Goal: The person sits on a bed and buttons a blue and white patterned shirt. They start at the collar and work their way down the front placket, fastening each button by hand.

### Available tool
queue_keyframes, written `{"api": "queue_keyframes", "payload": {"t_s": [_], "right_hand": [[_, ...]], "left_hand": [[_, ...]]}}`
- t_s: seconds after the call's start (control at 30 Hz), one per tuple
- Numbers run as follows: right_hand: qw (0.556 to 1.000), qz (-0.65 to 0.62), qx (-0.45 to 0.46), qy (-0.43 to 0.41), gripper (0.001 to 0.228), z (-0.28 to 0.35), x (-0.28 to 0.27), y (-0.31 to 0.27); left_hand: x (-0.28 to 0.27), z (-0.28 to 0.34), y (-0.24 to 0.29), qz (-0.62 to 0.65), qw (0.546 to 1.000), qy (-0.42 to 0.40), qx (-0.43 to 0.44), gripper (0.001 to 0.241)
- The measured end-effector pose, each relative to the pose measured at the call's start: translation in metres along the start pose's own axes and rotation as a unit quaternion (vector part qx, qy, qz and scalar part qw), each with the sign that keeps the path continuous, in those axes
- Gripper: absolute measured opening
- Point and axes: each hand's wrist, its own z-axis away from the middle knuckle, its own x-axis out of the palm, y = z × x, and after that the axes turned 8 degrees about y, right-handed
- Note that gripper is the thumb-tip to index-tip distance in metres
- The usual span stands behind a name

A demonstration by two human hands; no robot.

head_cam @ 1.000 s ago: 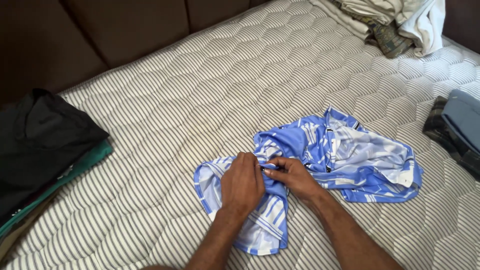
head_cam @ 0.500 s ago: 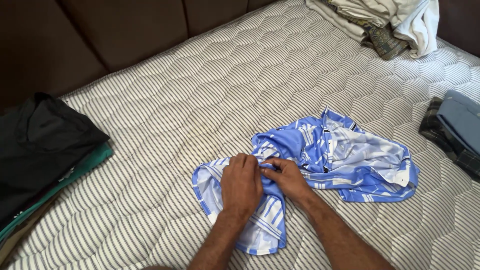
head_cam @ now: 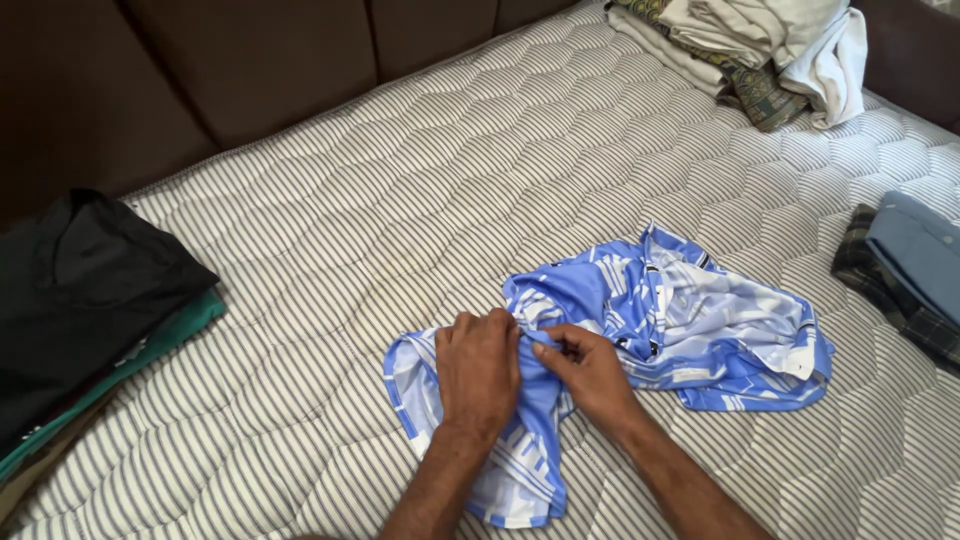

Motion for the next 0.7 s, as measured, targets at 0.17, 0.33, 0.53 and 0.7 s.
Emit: {"api": "queue_keyframes", "payload": {"t_s": [0.17, 0.33, 0.53, 0.7], "right_hand": [[0.999, -0.023, 0.014, 0.032, 0.020, 0.011, 0.000, -0.047], [0.997, -0.075, -0.020, 0.032, 0.020, 0.009, -0.010, -0.034], [0.988, 0.060, -0.123, 0.069, 0.013, 0.011, -0.013, -0.085], [0.961, 0.135, -0.200, 0.139, 0.014, 0.000, -0.040, -0.108]], "left_hand": [[0.001, -0.001, 0.004, 0.083, 0.997, -0.007, -0.009, 0.009], [-0.006, 0.000, 0.014, 0.176, 0.980, -0.054, -0.071, 0.009], [-0.012, 0.000, 0.030, 0.212, 0.977, 0.026, -0.018, 0.010], [-0.030, -0.009, 0.046, 0.259, 0.929, -0.167, -0.204, 0.025]]}}
